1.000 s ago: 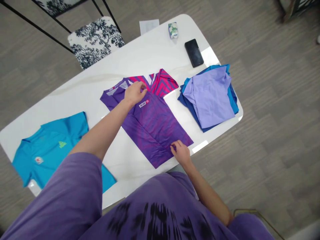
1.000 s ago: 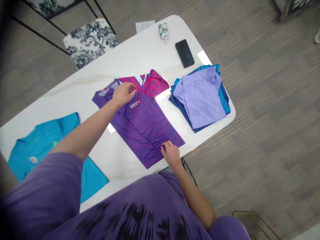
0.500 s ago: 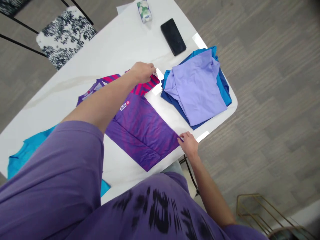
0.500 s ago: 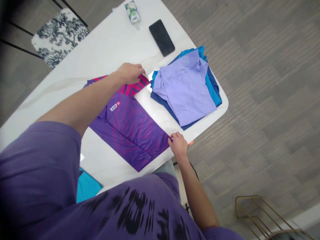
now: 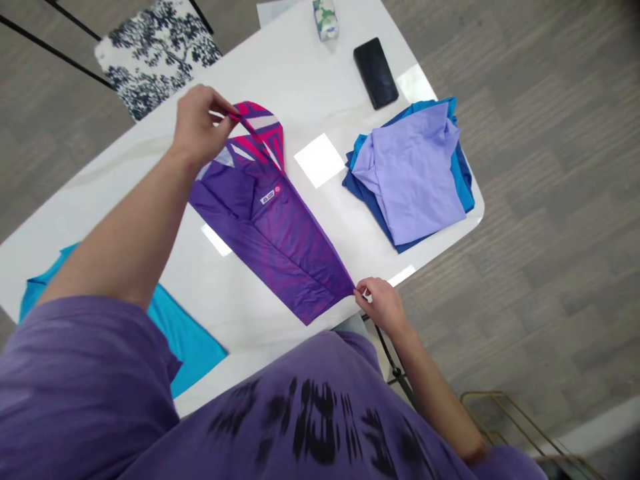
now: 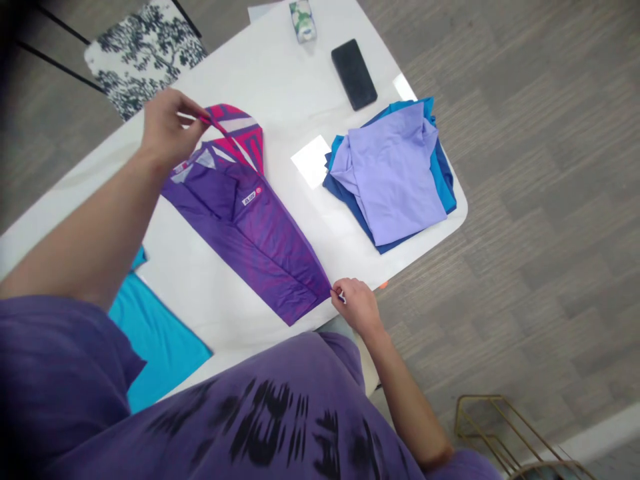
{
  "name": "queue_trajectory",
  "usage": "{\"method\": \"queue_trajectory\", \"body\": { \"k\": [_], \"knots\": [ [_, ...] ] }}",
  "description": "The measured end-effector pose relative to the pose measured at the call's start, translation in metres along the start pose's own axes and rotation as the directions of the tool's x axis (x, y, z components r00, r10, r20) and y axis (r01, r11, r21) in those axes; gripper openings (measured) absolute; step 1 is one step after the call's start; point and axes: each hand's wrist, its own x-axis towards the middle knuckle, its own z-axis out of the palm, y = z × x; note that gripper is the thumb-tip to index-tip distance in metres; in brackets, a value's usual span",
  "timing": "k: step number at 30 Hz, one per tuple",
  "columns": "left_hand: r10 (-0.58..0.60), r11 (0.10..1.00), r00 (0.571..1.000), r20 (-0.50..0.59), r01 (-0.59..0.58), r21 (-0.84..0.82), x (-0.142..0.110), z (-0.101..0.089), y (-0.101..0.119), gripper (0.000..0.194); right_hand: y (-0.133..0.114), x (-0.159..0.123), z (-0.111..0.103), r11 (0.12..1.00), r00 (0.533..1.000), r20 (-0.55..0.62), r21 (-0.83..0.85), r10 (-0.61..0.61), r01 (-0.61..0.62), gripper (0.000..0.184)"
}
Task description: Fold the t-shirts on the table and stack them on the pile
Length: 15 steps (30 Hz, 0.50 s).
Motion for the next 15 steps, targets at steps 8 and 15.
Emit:
{"method": "queue_trajectory", "body": {
  "k": [8, 15],
  "knots": [
    [-0.372, 0.917, 0.927, 0.048, 0.359, 0.174, -0.171, -0.044, -0.118, 0.028, -0.067, -0.01, 0.103, 0.972, 0.942, 0.317, -0.163, -0.113, 0.172, 0.018],
    [-0.24, 0.96, 0.969, 0.052, 0.228, 0.163, -0.284, 0.015, -0.033, 0.034, -0.09, -0.007, 0.123, 0.96, 0.971, 0.241, -0.268, -0.012, 0.079, 0.032]
  ]
}}
